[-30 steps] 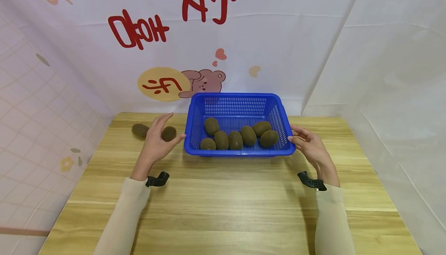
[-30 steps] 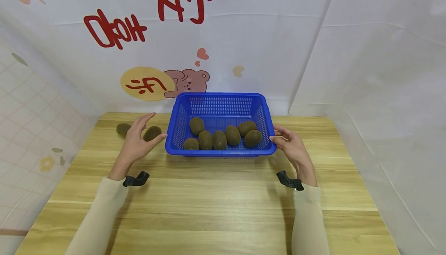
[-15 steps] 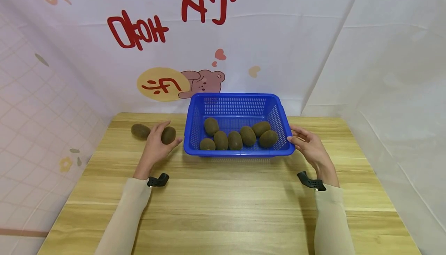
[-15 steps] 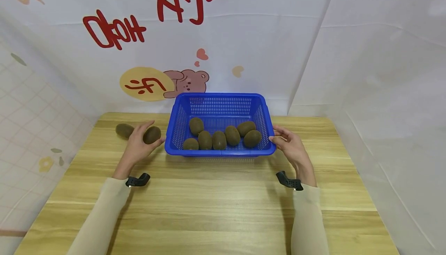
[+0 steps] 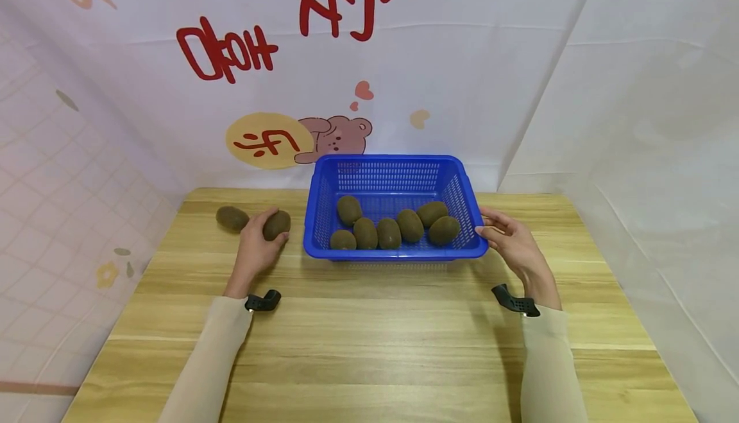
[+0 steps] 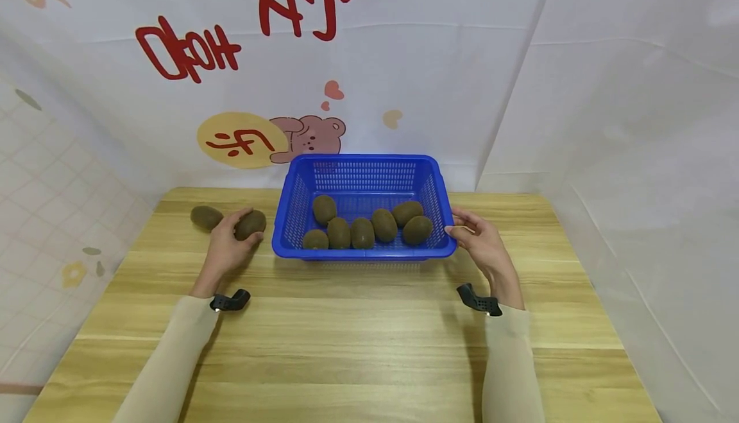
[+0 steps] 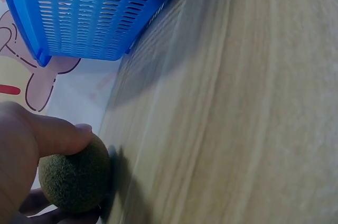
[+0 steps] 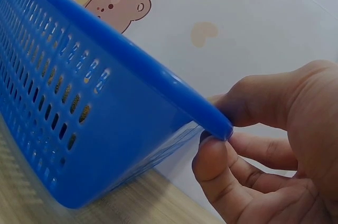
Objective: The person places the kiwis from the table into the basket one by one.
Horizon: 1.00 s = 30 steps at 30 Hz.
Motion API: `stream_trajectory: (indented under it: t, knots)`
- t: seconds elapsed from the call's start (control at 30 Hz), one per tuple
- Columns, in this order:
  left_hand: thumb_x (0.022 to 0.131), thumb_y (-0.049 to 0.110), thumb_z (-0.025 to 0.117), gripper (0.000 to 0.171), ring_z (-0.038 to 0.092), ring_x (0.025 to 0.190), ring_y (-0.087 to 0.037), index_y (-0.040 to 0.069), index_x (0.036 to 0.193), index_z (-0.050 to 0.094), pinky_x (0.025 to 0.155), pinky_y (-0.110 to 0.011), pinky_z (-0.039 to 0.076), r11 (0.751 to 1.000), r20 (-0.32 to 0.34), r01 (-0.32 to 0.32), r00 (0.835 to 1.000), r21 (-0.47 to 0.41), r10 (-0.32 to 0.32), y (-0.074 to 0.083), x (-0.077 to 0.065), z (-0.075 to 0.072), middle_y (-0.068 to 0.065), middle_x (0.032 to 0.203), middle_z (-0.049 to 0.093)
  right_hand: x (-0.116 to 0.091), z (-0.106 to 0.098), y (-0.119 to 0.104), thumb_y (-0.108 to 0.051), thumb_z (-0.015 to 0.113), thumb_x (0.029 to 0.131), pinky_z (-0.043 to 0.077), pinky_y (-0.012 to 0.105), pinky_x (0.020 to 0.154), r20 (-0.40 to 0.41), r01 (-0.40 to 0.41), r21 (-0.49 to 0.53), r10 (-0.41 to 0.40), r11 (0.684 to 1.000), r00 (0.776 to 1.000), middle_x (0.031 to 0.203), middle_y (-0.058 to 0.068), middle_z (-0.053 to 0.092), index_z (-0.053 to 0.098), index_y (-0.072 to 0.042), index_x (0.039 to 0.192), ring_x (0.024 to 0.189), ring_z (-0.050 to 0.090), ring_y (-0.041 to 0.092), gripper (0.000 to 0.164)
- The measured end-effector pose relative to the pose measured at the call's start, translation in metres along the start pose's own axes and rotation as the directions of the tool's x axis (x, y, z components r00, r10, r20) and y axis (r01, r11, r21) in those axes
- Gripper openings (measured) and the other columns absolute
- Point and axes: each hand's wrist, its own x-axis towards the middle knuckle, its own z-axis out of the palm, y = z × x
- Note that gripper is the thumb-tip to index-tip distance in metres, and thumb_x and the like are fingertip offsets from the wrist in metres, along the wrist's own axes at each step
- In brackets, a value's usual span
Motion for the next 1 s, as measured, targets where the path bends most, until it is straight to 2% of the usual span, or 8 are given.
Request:
stream_trajectory:
  t: [0.3,0.6,1.0]
  knots:
    - [0.092,0.010,0.076,0.059,0.050,0.136,-0.046,0.002,0.145,0.054,0.111,-0.063,0.043,1.000,-0.013,-0.018,1.000,-0.017,0.018,0.000,-0.003,0.000,-0.027,0.146,0.054,-0.001,0.001,0.000,-0.021,0.070,0.099,0.060,0.019,0.089,-0.002,-0.006,-0.008,0.006,1.000,1.000,0.123,0.006,0.057,0.042,-0.002,0.155,0.102,0.066,0.005,0.066]
    - [0.091,0.011,0.077,0.059,0.056,0.119,-0.043,0.003,0.145,0.056,0.093,-0.057,0.053,0.997,-0.055,-0.028,0.998,-0.069,0.024,0.013,-0.004,-0.006,-0.027,0.139,0.058,-0.001,0.000,0.000,-0.023,0.071,0.099,0.060,0.020,0.090,-0.005,-0.003,-0.015,0.002,1.000,1.000,0.123,0.006,0.057,0.043,-0.002,0.155,0.102,0.066,0.005,0.066]
    - [0.090,0.013,0.079,0.059,0.057,0.126,-0.043,0.007,0.145,0.057,0.099,-0.060,0.055,0.990,-0.063,-0.031,0.998,-0.135,0.022,0.030,-0.003,-0.019,-0.024,0.146,0.054,0.000,-0.001,0.000,-0.023,0.071,0.099,0.059,0.020,0.090,-0.009,-0.010,-0.022,0.010,1.000,1.000,0.124,0.006,0.056,0.042,-0.003,0.155,0.103,0.066,0.005,0.066]
